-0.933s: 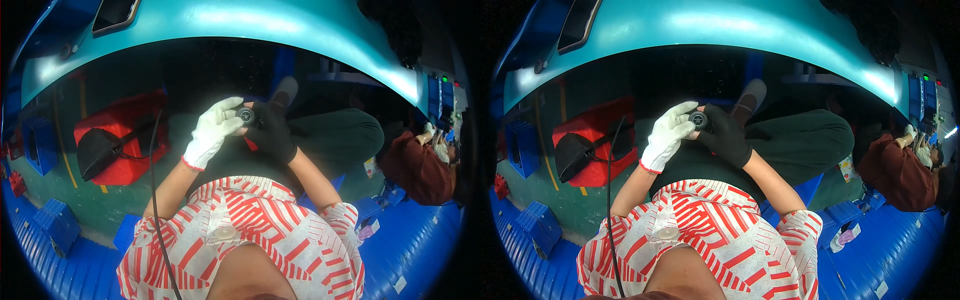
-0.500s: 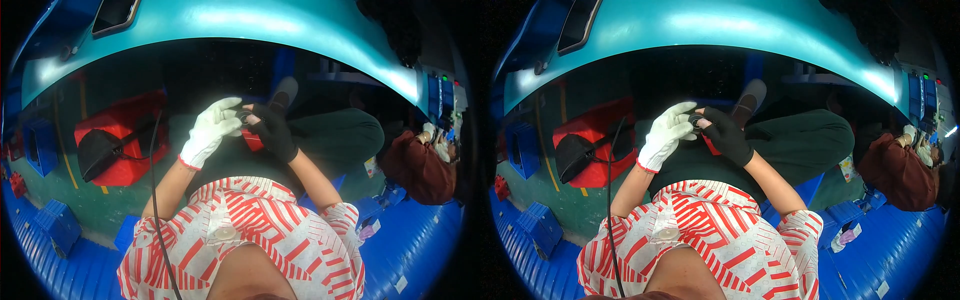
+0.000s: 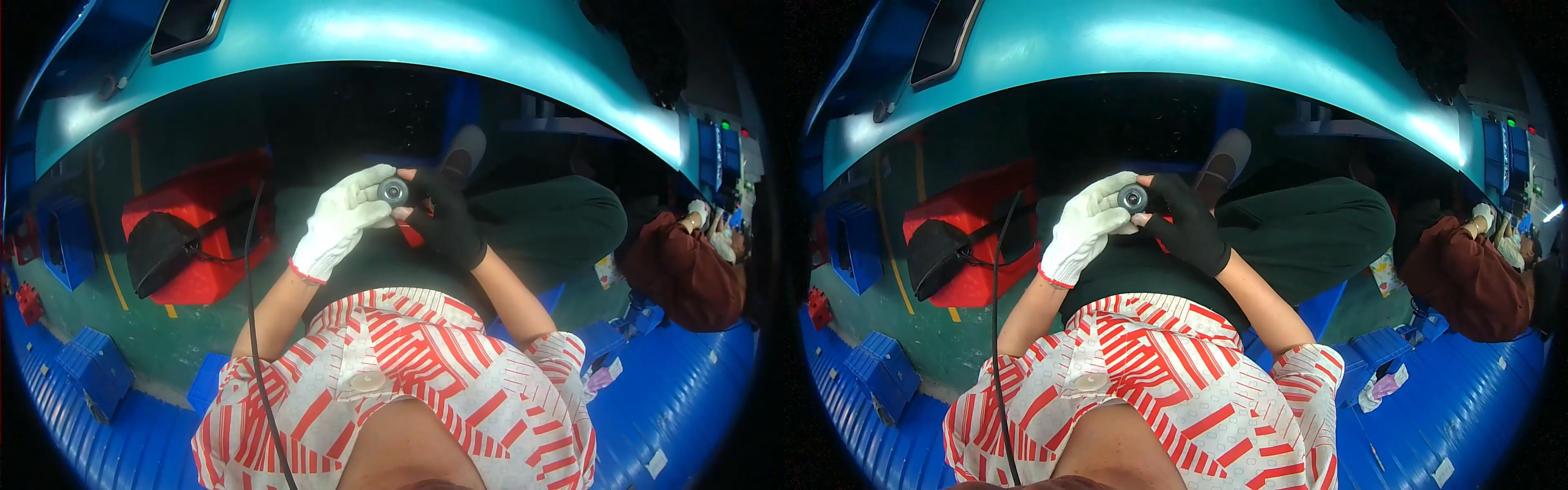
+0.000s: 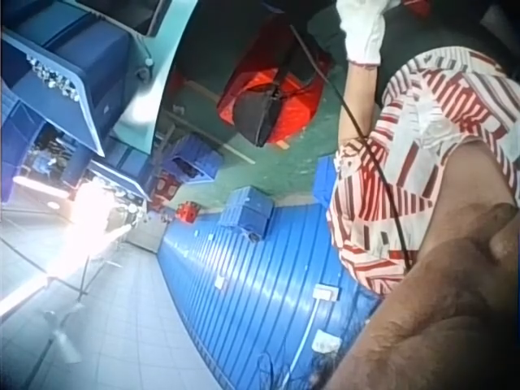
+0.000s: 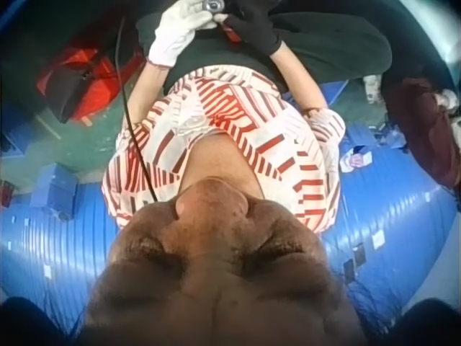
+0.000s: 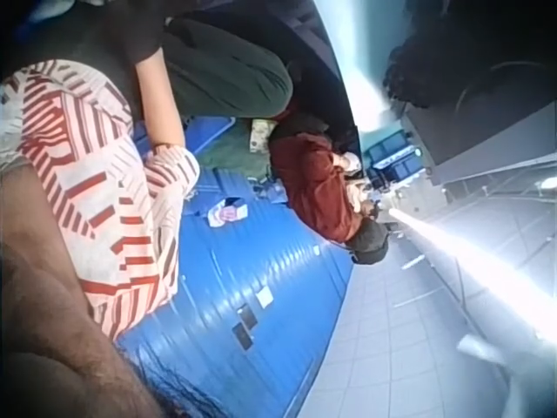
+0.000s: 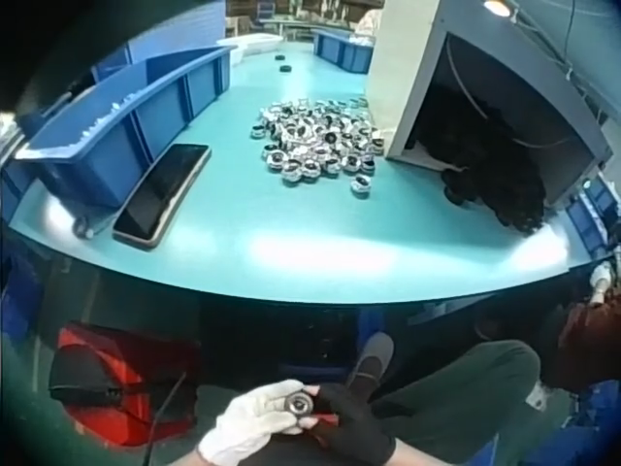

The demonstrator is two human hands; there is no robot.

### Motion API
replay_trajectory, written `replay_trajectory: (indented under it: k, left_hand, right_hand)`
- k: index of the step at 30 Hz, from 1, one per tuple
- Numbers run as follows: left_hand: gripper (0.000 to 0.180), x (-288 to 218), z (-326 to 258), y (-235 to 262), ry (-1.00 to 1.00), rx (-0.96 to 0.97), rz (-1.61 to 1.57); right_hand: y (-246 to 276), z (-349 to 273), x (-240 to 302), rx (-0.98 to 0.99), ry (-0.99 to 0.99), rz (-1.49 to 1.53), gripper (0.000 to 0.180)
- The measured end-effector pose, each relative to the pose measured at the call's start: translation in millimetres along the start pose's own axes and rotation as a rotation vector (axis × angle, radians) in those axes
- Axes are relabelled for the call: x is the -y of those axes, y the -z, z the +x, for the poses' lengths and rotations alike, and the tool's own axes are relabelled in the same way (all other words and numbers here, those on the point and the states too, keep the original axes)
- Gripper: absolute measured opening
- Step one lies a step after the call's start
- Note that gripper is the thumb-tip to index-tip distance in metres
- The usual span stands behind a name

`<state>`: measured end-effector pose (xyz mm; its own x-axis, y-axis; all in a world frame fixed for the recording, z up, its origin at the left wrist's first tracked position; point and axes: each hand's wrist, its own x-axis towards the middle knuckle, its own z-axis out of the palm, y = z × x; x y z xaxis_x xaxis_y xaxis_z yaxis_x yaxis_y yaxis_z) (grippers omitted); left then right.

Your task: Assembling small metal rings into black plastic components at a factory workbench.

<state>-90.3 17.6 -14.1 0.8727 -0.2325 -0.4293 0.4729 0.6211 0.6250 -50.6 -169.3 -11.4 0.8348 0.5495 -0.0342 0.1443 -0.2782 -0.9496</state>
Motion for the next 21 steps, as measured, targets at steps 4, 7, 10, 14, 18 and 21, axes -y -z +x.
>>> replay_trajectory:
  k: [4,7,10,14,18,21]
  left_hand:
    - [0.053,-0.2,-0.4,-1.2,0.002,-0.003,0.019]
    - [0.051,0.1,0.8,-1.6,0.023,-0.026,0.027]
    - [0.047,3.6,5.2,1.5,0.017,-0.089,0.105]
    - [0.041,5.5,3.5,1.2,-0.044,-0.209,0.285]
    - [0.039,3.5,1.9,3.8,0.038,-0.101,0.055]
    - [0.038,0.9,1.1,3.3,0.074,-0.056,-0.06]
  right_hand:
    - [0.7,-1.2,-1.9,0.022,0.017,0.023,0.046]
    - [1.7,-1.6,-4.3,0.024,0.045,-0.005,0.047]
    - [5.2,0.5,-4.2,0.049,0.075,-0.028,0.046]
    - [-0.1,2.1,-2.2,-0.002,-0.153,0.131,0.036]
    - [6.6,5.5,-4.9,0.176,-0.374,0.341,0.029]
    - [4.4,4.3,-7.0,0.147,-0.355,0.495,0.026]
